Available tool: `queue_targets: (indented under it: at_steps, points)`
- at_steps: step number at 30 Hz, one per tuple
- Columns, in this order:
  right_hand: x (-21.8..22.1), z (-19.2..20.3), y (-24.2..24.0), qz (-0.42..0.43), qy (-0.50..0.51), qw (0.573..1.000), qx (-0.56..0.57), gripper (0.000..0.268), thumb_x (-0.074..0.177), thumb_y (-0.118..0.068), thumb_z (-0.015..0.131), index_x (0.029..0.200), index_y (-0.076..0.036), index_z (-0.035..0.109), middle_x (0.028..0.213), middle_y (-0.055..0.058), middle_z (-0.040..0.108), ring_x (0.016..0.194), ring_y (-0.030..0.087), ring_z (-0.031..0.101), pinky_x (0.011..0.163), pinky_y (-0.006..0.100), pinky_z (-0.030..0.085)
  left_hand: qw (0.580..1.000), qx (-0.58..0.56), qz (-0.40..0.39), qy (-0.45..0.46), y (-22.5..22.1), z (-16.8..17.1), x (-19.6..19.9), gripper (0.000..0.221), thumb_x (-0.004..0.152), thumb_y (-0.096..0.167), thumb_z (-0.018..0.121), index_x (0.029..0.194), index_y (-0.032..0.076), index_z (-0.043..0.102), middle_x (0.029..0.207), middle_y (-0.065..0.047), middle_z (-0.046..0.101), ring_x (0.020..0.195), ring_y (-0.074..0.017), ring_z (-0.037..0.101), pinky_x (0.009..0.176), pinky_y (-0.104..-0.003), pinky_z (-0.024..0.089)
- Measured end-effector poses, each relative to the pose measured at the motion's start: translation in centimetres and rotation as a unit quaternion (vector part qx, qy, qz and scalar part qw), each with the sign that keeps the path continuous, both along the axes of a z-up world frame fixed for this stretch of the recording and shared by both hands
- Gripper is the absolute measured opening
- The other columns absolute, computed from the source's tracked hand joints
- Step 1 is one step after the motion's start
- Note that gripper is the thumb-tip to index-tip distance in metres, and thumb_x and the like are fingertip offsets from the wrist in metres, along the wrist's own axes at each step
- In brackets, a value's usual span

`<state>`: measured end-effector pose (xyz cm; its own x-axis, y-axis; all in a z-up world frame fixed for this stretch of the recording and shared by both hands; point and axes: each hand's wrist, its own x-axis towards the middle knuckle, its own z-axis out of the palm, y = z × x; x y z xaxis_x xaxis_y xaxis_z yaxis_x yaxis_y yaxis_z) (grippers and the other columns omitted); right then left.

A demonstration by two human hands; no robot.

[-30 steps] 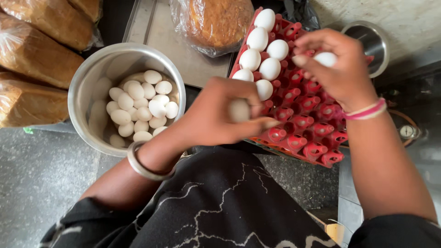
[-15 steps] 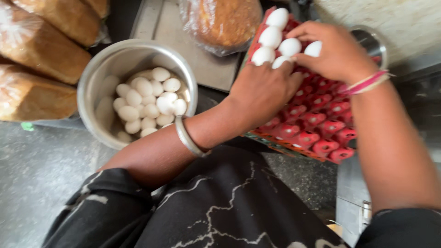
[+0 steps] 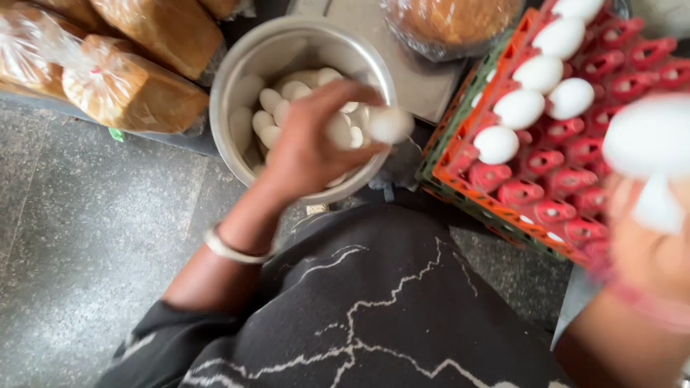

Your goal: The person picks up eggs from a red crate and places them into a metal bowl, then picks up a potato.

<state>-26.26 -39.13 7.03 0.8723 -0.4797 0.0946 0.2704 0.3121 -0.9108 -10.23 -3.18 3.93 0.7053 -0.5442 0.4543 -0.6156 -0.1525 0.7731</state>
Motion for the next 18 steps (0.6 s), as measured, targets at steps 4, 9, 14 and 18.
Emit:
queue_targets:
  at_steps: [4,9,14,18]
  points:
    - [-1.4,1.1,12.8,0.166,-0.030,0.977,0.132,0.043,0.098,-0.013,0.066,0.137,0.004,0.058,0.120,0.022,0.070,0.081,0.019,0.066,0.067,0.029,0.052,0.985,0.136,0.106,0.015,6.6,-3.1,2.9,0.048,0.070,0.017,0.093,0.114,0.010,0.073,0.116,-0.010,0.073,0.105,-0.0306,0.072,0.091,-0.041,0.057]
    - [7.2,-2.5,20.1,0.251,0.053,0.943,-0.210,0.040,0.102,-0.011,0.065,0.138,0.005,0.061,0.116,0.019,0.069,0.092,0.024,0.066,0.077,0.036,0.053,0.967,0.240,0.089,-0.005,8.7,-5.3,4.5,0.040,0.070,0.022,0.088,0.108,0.015,0.077,0.114,-0.009,0.075,0.098,-0.0338,0.070,0.080,-0.044,0.056]
    - [14.6,-7.0,24.7,0.268,0.107,0.699,-0.655,0.033,0.084,-0.024,0.078,0.109,-0.003,0.071,0.097,0.016,0.074,0.090,0.035,0.071,0.077,0.045,0.057,0.920,0.383,0.070,0.047,7.7,-6.5,5.0,0.036,0.068,0.017,0.077,0.104,0.021,0.078,0.104,-0.008,0.074,0.090,-0.0334,0.072,0.077,-0.045,0.057]
    - [15.6,-9.3,26.7,0.354,0.269,0.527,-0.724,0.037,0.077,-0.035,0.079,0.103,-0.009,0.075,0.095,0.017,0.073,0.090,0.037,0.072,0.078,0.049,0.058,0.906,0.421,0.040,0.032,7.5,-7.3,4.9,0.038,0.070,0.013,0.074,0.107,0.022,0.077,0.104,-0.007,0.074,0.087,-0.0336,0.073,0.073,-0.046,0.057]
